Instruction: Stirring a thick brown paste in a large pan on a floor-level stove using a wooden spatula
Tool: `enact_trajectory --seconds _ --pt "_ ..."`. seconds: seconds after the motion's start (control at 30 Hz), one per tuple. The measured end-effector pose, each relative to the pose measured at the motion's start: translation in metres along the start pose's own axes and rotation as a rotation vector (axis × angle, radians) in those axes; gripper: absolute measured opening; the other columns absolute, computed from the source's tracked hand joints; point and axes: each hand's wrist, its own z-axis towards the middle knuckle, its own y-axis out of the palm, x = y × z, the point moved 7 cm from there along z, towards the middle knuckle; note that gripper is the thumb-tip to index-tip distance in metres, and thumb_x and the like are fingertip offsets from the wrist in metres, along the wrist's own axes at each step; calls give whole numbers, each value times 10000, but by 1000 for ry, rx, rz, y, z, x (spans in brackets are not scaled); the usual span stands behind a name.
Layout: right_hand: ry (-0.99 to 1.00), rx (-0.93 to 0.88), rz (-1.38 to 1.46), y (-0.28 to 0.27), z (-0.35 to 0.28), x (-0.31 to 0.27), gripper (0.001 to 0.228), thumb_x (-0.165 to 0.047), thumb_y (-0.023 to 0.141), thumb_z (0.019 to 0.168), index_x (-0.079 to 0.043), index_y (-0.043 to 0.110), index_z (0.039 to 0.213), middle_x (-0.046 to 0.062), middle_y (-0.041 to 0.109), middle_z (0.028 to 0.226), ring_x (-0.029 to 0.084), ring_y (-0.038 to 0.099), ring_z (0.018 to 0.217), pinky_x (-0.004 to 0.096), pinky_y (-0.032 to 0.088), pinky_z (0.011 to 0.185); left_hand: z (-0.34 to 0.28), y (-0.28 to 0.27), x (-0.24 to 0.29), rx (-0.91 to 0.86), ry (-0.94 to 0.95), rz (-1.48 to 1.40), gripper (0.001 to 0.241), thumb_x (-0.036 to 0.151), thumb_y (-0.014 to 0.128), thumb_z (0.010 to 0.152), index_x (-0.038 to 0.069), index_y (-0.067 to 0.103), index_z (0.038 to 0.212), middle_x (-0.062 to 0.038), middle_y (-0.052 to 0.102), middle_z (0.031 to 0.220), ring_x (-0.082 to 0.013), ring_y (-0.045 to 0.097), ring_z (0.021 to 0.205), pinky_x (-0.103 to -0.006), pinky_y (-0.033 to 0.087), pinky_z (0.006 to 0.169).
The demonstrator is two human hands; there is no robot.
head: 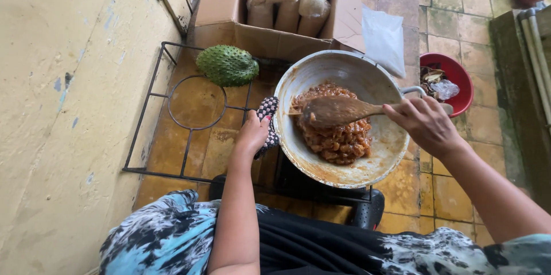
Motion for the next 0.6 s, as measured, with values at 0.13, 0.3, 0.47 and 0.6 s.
enact_trajectory --seconds 0.13,0.3,0.47,0.6 --pt "217 -54 0 -1 -53 31 424 -236 624 994 -381 620 1393 -38 653 1009 134 637 812 323 607 713 1 0 1 21 17 4 457 403 354 1048 24 409 1298 -238 646 1247 -413 663 1077 -573 479 935" --pt "856 -563 362 36 -84 57 412 -342 547 1013 -377 611 1419 -57 738 1247 225 754 952 383 608 731 -4 0 3 59 37 -38 425 366 368 1053 -5 424 1252 -255 668 1152 -402 691 987 -561 506 875" --pt "936 -527 406 60 -54 62 352 -377 565 1026 -351 670 1361 23 753 1175 294 729 981 461 557 793 4 7 -2 122 66 -67 390 348 385 1051 -1 427 1219 -234 678 1081 -399 686 928 -533 514 844" --pt "894 -413 365 84 -39 68 334 -377 606 1023 -338 707 1339 22 759 1163 267 737 908 415 545 767 2 6 -1 111 57 -103 335 332 414 1032 26 457 1163 -209 680 1102 -374 684 955 -510 508 865"
